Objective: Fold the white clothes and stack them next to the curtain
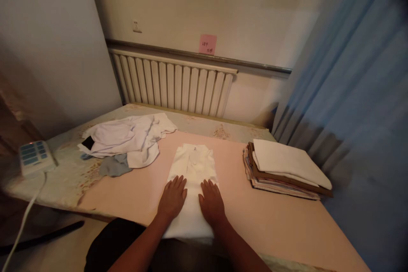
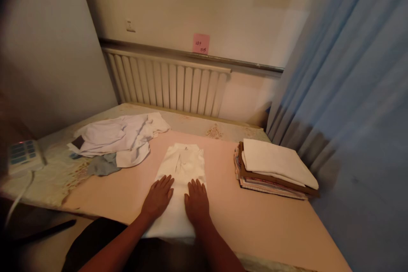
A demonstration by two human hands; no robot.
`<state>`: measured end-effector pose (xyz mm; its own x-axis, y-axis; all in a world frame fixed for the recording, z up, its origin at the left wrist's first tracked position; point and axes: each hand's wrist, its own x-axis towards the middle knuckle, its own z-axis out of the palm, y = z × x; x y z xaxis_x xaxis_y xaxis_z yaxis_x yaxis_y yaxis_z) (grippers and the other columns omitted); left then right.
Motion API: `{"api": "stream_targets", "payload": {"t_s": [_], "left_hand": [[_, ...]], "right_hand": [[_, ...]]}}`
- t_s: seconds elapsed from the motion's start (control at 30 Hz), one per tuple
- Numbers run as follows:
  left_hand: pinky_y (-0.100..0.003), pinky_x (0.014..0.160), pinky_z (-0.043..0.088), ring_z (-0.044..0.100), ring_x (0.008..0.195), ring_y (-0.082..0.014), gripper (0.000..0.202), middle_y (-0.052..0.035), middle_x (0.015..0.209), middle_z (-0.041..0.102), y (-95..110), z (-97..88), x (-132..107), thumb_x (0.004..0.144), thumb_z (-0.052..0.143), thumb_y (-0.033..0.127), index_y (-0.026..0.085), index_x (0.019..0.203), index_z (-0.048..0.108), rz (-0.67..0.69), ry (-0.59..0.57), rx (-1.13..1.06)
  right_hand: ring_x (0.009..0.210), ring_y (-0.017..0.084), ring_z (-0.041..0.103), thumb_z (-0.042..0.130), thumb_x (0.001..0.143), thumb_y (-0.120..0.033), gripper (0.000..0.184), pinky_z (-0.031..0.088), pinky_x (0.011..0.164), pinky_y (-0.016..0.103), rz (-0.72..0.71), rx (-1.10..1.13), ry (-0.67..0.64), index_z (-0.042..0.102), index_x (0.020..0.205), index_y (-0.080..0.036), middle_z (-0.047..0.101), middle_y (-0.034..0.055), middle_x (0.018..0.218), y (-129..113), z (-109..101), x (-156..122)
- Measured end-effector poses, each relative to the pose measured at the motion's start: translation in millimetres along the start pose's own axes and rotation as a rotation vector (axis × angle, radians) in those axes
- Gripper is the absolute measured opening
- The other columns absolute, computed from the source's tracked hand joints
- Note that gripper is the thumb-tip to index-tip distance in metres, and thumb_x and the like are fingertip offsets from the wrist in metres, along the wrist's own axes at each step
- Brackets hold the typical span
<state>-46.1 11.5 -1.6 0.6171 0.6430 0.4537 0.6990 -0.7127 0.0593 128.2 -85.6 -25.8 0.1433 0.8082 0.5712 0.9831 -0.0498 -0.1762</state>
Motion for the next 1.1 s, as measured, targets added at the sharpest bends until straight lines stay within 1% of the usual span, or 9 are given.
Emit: {"api": "stream_targets", "payload": {"t_s": [0.17,0.23,0.4,0.5,0.57,0.67,0.77,0.87,1.1], "left_hand": [[-0.046,0.107,0.036,0.045,0.132,-0.0264,0.041,-0.0079,0.139,0.055,0,1.2,0,0.095,0.039,0.030,0.021,0.131,0.055,-0.006,0.013,-0.003],[-0.046,0.107,0.036,0.046,0.132,-0.0267,0.041,-0.0081,0.139,0.055,0,1.8,-1,0.095,0.039,0.030,0.021,0.131,0.055,-0.002,0.013,0.002],[-0.046,0.106,0.036,0.045,0.132,-0.0273,0.042,-0.0080,0.140,0.054,-3,4.0,-1,0.094,0.039,0.030,0.020,0.132,0.055,0.010,0.007,0.001],[-0.047,0.106,0.036,0.045,0.132,-0.0276,0.042,-0.0081,0.139,0.054,-1,5.0,1,0.094,0.039,0.028,0.019,0.131,0.055,-0.006,-0.015,0.011],[-0.049,0.105,0.037,0.046,0.131,-0.0294,0.041,-0.0095,0.139,0.055,5,4.8,3,0.092,0.040,0.026,0.018,0.129,0.057,-0.043,-0.034,0.031],[-0.051,0.107,0.034,0.042,0.134,-0.0310,0.041,-0.0121,0.141,0.052,24,4.7,5,0.091,0.041,0.021,0.015,0.128,0.058,-0.053,-0.024,0.036],[-0.048,0.111,0.030,0.041,0.135,-0.0266,0.041,-0.0087,0.141,0.052,45,7.0,2,0.092,0.040,0.023,0.019,0.130,0.056,0.017,0.006,-0.034],[-0.047,0.112,0.029,0.043,0.134,-0.0231,0.041,-0.0046,0.138,0.056,54,9.1,-3,0.095,0.037,0.025,0.023,0.131,0.055,0.041,0.016,-0.089],[-0.050,0.110,0.030,0.039,0.136,-0.0259,0.044,-0.0032,0.143,0.050,38,4.3,-4,0.094,0.040,0.030,0.026,0.137,0.049,0.086,-0.017,-0.088]], "right_hand": [[0.140,0.023,0.031,0.047,0.094,-0.030,0.044,0.021,0.118,0.045,-0.134,0.021,-0.033,0.050,0.136,-0.017,0.047,0.0072,0.145,-7,-14,4],[0.140,0.023,0.031,0.047,0.094,-0.030,0.044,0.020,0.118,0.045,-0.165,0.035,-0.053,0.050,0.136,-0.018,0.047,0.0067,0.145,-8,-16,5],[0.136,0.024,0.039,0.048,0.094,-0.032,0.039,0.025,0.115,0.045,-0.031,0.040,-0.061,0.056,0.130,-0.019,0.052,0.0068,0.140,-7,-10,6],[0.135,0.024,0.040,0.048,0.094,-0.032,0.039,0.026,0.115,0.045,-0.005,0.039,-0.074,0.056,0.130,-0.020,0.052,0.0066,0.140,-6,-8,6],[0.135,0.023,0.040,0.048,0.094,-0.032,0.039,0.026,0.115,0.044,-0.001,0.037,-0.079,0.056,0.130,-0.020,0.052,0.0066,0.141,-7,-9,7],[0.135,0.023,0.040,0.048,0.094,-0.032,0.039,0.027,0.114,0.044,0.004,0.033,-0.088,0.056,0.130,-0.021,0.052,0.0065,0.140,-7,-12,8],[0.135,0.023,0.040,0.048,0.093,-0.029,0.040,0.027,0.114,0.044,0.002,0.039,-0.110,0.055,0.131,-0.021,0.053,0.0065,0.140,-7,-14,8],[0.136,0.023,0.039,0.048,0.092,-0.025,0.041,0.027,0.114,0.044,-0.005,0.052,-0.128,0.055,0.131,-0.019,0.052,0.0070,0.141,-6,-14,9],[0.136,0.023,0.039,0.049,0.093,-0.028,0.040,0.026,0.114,0.044,0.005,0.057,-0.127,0.055,0.131,-0.020,0.052,0.0064,0.141,-6,-13,9]]}}
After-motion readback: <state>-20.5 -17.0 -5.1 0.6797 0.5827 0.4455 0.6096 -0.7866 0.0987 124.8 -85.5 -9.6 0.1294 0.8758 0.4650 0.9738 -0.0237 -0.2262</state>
